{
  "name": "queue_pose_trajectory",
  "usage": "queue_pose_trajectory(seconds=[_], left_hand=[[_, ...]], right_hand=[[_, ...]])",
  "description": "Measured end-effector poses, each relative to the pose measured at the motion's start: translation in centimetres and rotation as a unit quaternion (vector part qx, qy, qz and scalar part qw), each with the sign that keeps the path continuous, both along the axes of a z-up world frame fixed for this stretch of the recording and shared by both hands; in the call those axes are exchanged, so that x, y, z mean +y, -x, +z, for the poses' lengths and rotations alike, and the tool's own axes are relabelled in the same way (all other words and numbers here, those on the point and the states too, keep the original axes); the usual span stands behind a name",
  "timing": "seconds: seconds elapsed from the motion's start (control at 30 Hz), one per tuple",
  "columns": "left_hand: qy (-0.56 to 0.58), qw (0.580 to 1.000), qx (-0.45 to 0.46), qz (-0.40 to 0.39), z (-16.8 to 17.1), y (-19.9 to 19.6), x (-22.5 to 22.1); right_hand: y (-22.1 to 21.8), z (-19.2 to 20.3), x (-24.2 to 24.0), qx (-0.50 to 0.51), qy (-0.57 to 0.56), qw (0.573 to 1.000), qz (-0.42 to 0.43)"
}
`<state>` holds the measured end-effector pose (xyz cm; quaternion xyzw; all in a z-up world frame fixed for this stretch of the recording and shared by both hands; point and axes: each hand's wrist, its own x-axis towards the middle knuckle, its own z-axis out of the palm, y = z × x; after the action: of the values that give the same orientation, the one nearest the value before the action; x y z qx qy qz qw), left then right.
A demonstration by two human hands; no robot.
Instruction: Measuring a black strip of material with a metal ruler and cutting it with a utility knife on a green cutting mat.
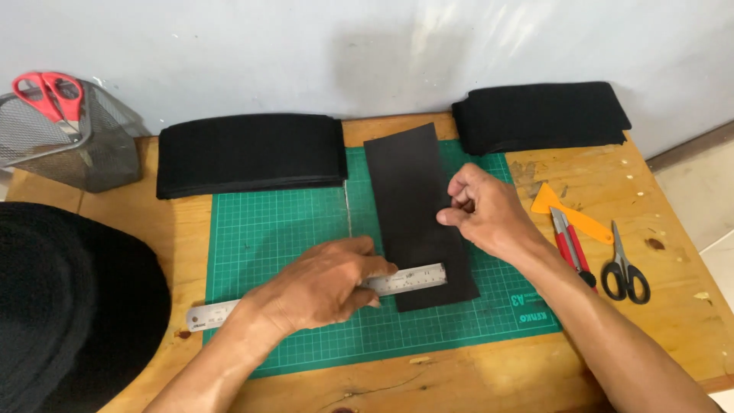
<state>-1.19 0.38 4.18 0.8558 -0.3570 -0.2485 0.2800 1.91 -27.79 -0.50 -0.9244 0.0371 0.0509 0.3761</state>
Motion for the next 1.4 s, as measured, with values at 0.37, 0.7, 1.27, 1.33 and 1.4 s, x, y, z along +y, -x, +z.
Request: queue_pose_trajectory(seconds=[0.37, 0.7, 1.27, 1.33, 1.4], left_hand=[[-0.053, 0.999, -0.001, -0.007, 0.4, -0.1, -0.3], [-0.020, 1.000, -0.002, -0.020, -0.4, -0.2, 0.1], [-0.003, 0.998, -0.052, -0.038, -1.6, 0.9, -0.8], [-0.002, 0.998, -0.052, -0.039, -1.3, 0.9, -0.9], [-0.003, 0.999, -0.029, -0.036, -0.7, 0.9, -0.9]], right_hand=[[0.6, -2.1, -1.4, -0.039, -0.102, 0.994, -0.008], [1.9, -0.2, -0.7, -0.015, -0.105, 0.994, -0.012], [2.9, -0.6, 0.3, -0.066, -0.080, 0.995, 0.003], [2.9, -0.2, 0.4, -0.066, -0.071, 0.995, 0.011], [3.1, 0.6, 0.9, -0.041, -0.079, 0.996, 0.009]])
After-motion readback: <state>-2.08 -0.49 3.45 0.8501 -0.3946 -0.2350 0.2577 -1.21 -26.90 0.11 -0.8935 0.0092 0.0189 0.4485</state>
